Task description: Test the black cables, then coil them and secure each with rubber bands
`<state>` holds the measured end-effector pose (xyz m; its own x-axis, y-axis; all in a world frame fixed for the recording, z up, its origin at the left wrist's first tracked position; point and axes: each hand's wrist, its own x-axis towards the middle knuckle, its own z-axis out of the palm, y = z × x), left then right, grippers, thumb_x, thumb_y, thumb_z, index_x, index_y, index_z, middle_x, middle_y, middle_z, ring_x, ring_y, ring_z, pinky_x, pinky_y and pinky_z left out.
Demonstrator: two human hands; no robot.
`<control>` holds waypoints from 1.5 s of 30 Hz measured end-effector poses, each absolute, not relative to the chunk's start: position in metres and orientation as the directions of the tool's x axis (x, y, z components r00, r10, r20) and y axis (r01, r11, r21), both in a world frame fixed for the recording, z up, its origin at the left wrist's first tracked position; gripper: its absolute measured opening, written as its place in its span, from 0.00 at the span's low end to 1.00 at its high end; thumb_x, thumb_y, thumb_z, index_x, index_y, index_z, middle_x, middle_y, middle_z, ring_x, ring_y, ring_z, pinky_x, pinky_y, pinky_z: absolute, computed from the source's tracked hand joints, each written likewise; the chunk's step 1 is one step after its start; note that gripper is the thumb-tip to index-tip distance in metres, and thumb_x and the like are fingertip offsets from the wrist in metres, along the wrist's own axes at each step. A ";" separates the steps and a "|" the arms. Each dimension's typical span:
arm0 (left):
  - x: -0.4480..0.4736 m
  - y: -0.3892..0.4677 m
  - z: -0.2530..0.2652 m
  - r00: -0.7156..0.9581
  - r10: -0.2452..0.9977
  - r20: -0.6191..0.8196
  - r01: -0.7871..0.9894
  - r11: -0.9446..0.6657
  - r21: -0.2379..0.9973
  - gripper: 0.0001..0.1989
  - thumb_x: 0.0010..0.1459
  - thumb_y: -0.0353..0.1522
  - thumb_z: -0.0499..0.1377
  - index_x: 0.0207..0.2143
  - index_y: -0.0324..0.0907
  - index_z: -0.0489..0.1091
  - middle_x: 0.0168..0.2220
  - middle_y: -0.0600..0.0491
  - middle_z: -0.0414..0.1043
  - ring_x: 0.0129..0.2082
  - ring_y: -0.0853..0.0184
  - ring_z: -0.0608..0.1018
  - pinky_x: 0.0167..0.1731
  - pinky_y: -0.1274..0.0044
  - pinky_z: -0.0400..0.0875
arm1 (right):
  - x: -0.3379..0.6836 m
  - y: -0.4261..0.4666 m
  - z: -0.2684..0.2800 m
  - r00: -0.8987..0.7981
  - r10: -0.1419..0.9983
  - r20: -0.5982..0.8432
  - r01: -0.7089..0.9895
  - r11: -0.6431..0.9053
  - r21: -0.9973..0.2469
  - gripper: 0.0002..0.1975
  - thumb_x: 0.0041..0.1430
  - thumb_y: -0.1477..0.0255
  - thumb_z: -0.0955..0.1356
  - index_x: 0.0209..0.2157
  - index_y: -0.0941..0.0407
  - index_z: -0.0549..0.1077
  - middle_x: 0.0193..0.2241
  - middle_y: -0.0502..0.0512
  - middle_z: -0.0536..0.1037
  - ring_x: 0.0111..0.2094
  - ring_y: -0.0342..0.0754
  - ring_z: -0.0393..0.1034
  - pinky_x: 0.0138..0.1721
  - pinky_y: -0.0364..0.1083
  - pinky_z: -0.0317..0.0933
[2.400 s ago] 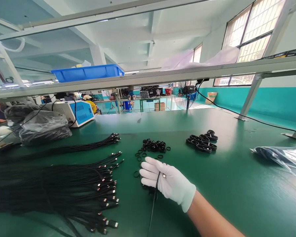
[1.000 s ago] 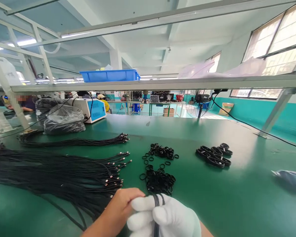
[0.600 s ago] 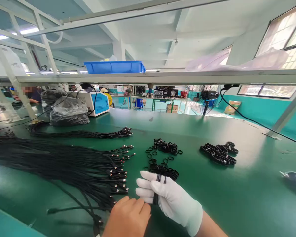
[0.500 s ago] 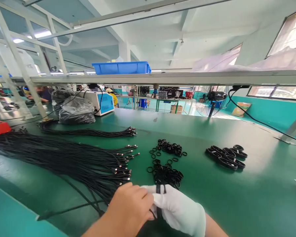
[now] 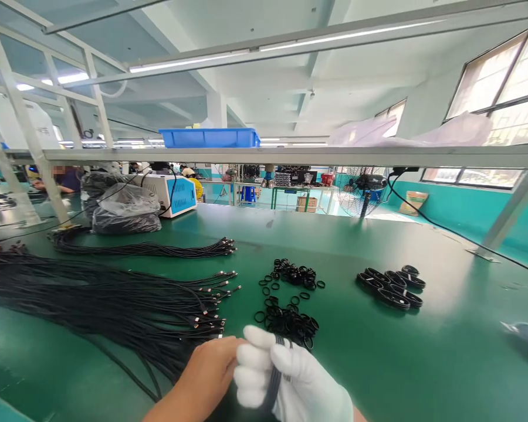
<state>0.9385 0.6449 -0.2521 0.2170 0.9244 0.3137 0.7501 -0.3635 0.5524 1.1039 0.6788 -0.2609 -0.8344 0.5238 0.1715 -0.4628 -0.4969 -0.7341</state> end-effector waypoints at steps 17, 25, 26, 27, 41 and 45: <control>0.965 0.631 -0.255 0.548 0.717 0.432 0.836 -0.455 -0.306 0.06 0.52 0.30 0.60 0.25 0.41 0.65 0.24 0.56 0.70 0.24 0.65 0.69 0.27 0.72 0.57 | 1.103 0.688 -0.266 -0.706 0.707 -0.027 -0.395 -0.425 -0.814 0.15 0.45 0.68 0.74 0.36 0.59 0.74 0.28 0.53 0.76 0.32 0.45 0.69 0.37 0.45 0.61; 0.940 0.655 -0.198 0.640 0.744 0.194 0.746 -0.662 0.077 0.12 0.43 0.36 0.68 0.23 0.42 0.67 0.23 0.62 0.72 0.26 0.72 0.69 0.30 0.78 0.58 | 1.106 0.673 -0.266 -0.935 0.349 -0.063 -0.183 -0.627 -0.757 0.20 0.43 0.66 0.74 0.36 0.64 0.73 0.30 0.60 0.76 0.31 0.49 0.72 0.39 0.51 0.60; 0.939 0.658 -0.200 0.647 0.739 0.189 0.730 -0.672 0.129 0.11 0.43 0.35 0.68 0.23 0.42 0.67 0.23 0.63 0.72 0.27 0.72 0.70 0.32 0.79 0.59 | 1.106 0.672 -0.268 -0.935 0.339 -0.107 -0.150 -0.649 -0.746 0.21 0.41 0.67 0.75 0.36 0.65 0.73 0.30 0.61 0.76 0.31 0.50 0.73 0.39 0.51 0.60; 0.937 0.661 -0.202 0.656 0.726 0.207 0.710 -0.687 0.157 0.10 0.44 0.35 0.67 0.22 0.43 0.68 0.24 0.63 0.72 0.29 0.72 0.70 0.34 0.79 0.60 | 1.106 0.671 -0.270 -0.923 0.354 -0.149 -0.132 -0.656 -0.743 0.21 0.40 0.68 0.75 0.36 0.66 0.73 0.28 0.61 0.76 0.30 0.50 0.73 0.39 0.51 0.60; 0.936 0.646 -0.222 0.466 0.835 0.294 0.608 -0.543 0.579 0.06 0.55 0.29 0.56 0.26 0.41 0.71 0.27 0.53 0.68 0.30 0.66 0.64 0.31 0.75 0.58 | 1.108 0.681 -0.290 -0.946 0.321 -0.056 -0.195 -0.696 -0.691 0.15 0.50 0.70 0.69 0.34 0.69 0.76 0.24 0.62 0.79 0.26 0.47 0.74 0.29 0.43 0.63; 0.938 0.652 -0.234 0.406 0.913 0.029 0.272 -0.150 0.951 0.08 0.50 0.35 0.59 0.29 0.42 0.64 0.23 0.60 0.60 0.20 0.74 0.60 0.20 0.82 0.55 | 1.111 0.677 -0.283 -0.952 0.301 0.064 -0.252 -0.645 -0.721 0.18 0.47 0.69 0.69 0.37 0.70 0.75 0.25 0.63 0.79 0.27 0.48 0.74 0.31 0.45 0.65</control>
<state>0.9379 0.6515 -0.2345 0.4059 0.9135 0.0285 0.2716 -0.1504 0.9506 1.1106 0.6766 -0.2832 -0.9516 0.3005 0.0640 -0.2522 -0.6450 -0.7213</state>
